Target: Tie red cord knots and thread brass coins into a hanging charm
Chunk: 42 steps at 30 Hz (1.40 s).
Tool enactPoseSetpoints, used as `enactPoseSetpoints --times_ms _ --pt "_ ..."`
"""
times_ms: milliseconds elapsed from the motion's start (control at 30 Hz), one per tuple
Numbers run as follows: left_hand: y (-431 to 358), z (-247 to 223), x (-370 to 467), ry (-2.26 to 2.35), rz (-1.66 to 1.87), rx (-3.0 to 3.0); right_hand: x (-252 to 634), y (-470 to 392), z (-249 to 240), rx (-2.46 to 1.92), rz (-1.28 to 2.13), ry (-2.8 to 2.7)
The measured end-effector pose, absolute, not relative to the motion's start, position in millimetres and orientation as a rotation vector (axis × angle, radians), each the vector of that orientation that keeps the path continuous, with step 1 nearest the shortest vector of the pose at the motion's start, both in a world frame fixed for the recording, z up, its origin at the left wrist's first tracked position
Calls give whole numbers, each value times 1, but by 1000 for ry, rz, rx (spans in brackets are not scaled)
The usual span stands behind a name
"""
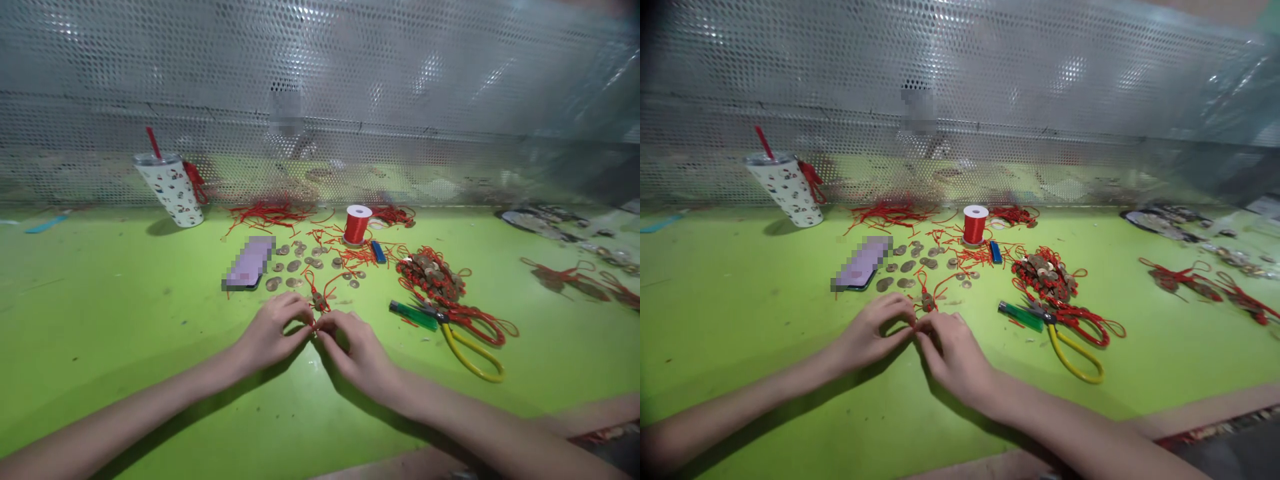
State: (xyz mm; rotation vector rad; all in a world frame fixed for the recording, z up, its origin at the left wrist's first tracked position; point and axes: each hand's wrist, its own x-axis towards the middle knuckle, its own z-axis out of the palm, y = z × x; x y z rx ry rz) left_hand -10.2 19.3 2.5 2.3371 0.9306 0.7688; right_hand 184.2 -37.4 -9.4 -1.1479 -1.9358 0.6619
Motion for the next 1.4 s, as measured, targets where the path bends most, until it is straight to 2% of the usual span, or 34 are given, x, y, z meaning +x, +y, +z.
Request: enactPoseSetpoints --times_ms 233,633,800,1100,1400 --pt "16 3 -13 1002 737 2287 182 -38 -11 -1183 722 -1906" --pt "37 14 14 966 725 1255 180 -34 -14 -1209 751 -1896" --pt "50 12 21 1019 808 1013 180 -37 -14 -1234 646 -1969" --pt "69 15 36 1056 899 1057 179 -44 -5 -1072 574 -2327" --pt "75 15 40 1069 940 1139 179 -42 -8 -1020 553 -2450"
